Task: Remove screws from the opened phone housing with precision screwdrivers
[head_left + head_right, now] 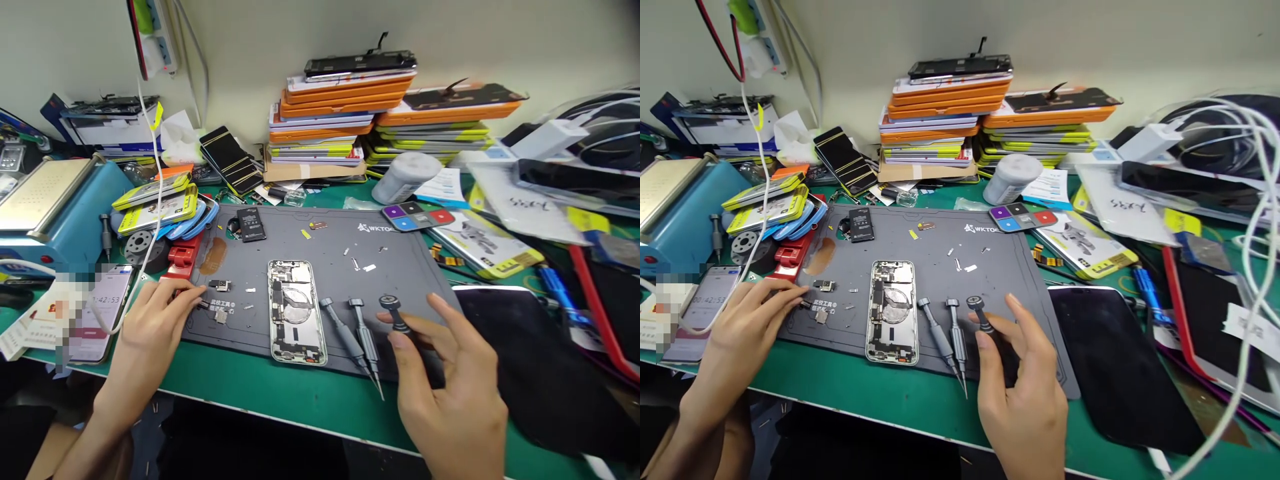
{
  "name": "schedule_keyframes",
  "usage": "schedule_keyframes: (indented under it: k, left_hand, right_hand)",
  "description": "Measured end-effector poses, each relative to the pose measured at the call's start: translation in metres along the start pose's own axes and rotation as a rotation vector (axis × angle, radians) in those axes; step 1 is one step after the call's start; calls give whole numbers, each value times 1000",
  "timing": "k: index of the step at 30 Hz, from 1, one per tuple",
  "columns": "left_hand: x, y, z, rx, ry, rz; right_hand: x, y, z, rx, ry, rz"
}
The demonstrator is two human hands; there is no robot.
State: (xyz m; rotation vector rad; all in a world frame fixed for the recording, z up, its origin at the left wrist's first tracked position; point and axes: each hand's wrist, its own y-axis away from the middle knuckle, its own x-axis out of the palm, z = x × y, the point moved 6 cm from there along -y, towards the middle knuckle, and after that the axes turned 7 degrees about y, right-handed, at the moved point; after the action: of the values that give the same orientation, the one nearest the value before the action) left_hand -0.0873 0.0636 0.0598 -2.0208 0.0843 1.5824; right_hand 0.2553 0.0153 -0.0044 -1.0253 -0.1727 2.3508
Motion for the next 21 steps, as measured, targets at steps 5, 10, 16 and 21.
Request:
schedule_keyframes:
  k: [5, 10, 16, 21]
  left_hand:
    - [-3, -3, -3, 53, 14, 16]
    - [-5, -3, -4, 20, 80, -21]
    - [-5, 8, -9, 13, 28, -75]
    - [-4, 15, -10, 23, 19, -27]
  right_hand:
    - [1, 0, -1, -20, -31, 0]
    - [1, -2, 1, -61, -53, -4]
    - [-1, -4, 5, -76, -40, 13]
    - [0, -3, 5, -71, -50, 20]
